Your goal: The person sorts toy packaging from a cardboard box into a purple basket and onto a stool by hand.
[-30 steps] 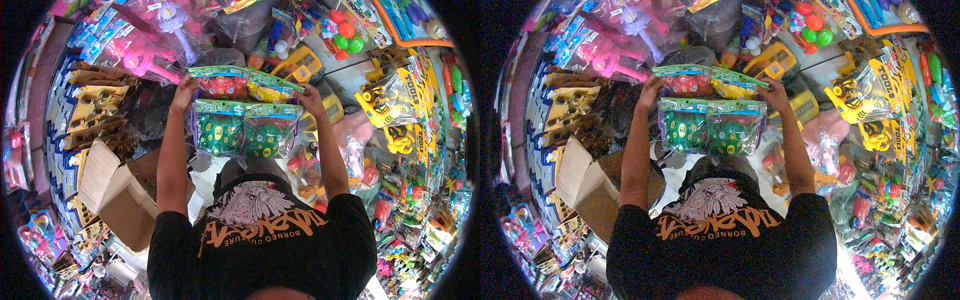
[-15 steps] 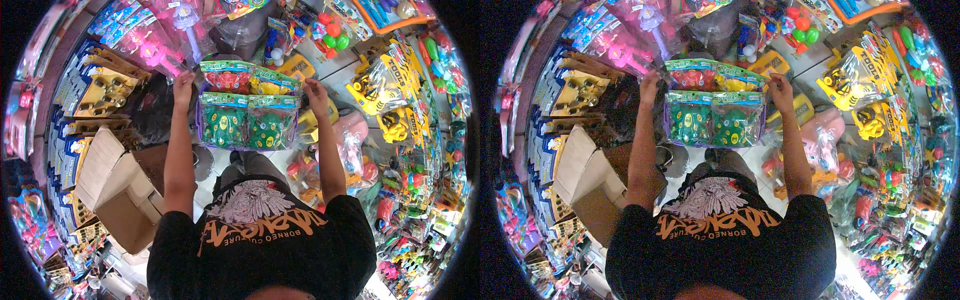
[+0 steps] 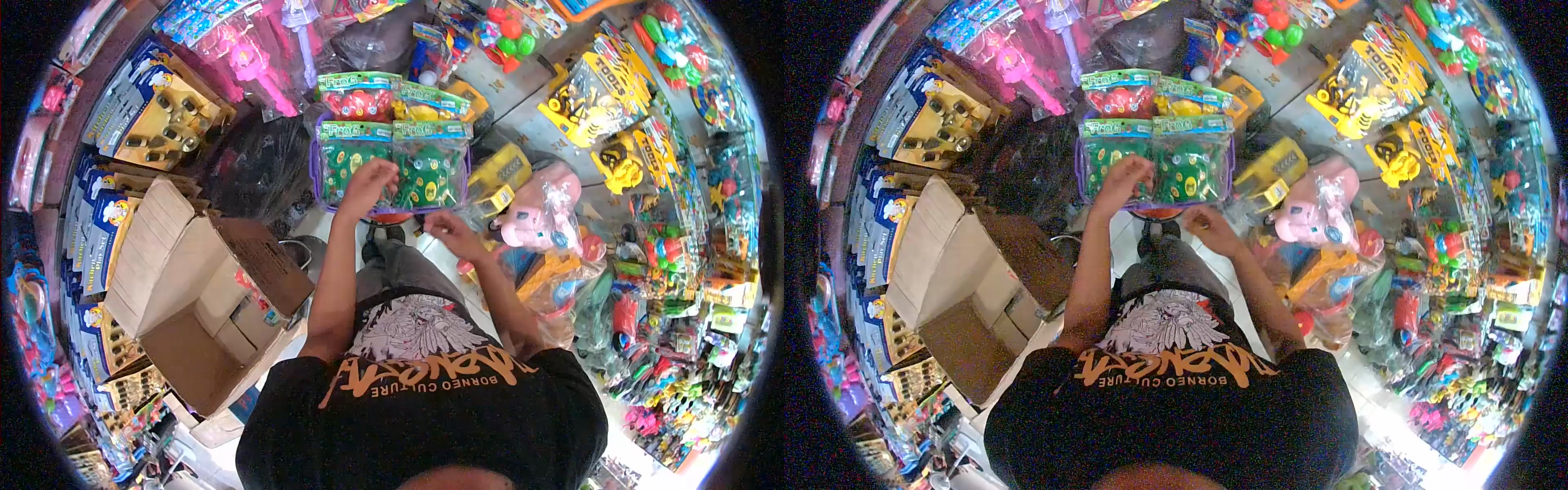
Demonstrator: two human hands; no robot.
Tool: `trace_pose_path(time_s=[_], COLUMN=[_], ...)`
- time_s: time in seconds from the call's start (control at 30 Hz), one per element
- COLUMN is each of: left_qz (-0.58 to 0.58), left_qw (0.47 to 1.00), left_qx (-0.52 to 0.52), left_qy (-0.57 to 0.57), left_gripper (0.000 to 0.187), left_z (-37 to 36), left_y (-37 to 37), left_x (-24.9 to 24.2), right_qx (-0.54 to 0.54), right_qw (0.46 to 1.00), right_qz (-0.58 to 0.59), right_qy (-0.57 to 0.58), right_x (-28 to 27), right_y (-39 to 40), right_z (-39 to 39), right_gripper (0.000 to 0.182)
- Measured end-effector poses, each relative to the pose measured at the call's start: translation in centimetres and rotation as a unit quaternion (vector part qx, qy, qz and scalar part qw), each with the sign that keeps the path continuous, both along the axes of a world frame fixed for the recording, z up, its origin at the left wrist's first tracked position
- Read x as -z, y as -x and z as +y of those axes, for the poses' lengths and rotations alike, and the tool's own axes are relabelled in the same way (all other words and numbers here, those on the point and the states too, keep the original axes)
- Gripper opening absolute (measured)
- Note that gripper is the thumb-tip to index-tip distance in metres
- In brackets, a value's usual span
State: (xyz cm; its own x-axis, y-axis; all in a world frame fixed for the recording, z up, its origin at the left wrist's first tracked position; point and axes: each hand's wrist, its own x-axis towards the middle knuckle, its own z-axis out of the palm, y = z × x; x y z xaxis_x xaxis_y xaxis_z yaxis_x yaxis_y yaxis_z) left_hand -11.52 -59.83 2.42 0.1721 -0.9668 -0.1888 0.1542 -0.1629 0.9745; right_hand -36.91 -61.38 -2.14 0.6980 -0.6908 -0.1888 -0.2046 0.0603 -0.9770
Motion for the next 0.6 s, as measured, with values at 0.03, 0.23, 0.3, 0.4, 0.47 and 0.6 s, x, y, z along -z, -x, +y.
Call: trace_pose_path(time_s=[0.03, 0.23, 0.3, 0.4, 0.47, 0.6], left_qz=[-0.019, -0.013, -0.014, -0.096, -0.245, -0.349], left_qw=[0.994, 0.944, 0.929, 0.898, 0.897, 0.782], left_qx=[0.089, 0.289, 0.31, 0.324, 0.325, 0.282], left_qy=[-0.063, -0.161, -0.199, -0.281, -0.175, -0.433], left_gripper=[0.02, 0.038, 0.045, 0.054, 0.056, 0.058], left_z=[0.4, 5.0, 7.6, 11.6, 15.6, 25.9], left_y=[0.5, 3.4, 4.2, 4.4, 4.4, 3.9], left_x=[-0.2, 3.9, 7.9, 14.9, 22.8, 40.0], right_qx=[0.007, -0.13, -0.359, -0.108, -0.053, 0.142], right_qw=[1.0, 0.961, 0.799, 0.93, 0.956, 0.912], right_qz=[-0.002, 0.243, 0.24, 0.34, 0.268, 0.169], right_qy=[0.002, 0.001, 0.418, -0.089, -0.111, -0.345], right_x=[1.8, 18.0, 25.7, 20.0, 20.8, 17.3], right_y=[0.7, 7.1, 11.1, 12.5, 15.1, 17.5], right_z=[1.6, 9.8, 11.7, 12.0, 12.2, 13.5], right_gripper=[0.021, 0.032, 0.037, 0.04, 0.038, 0.038])
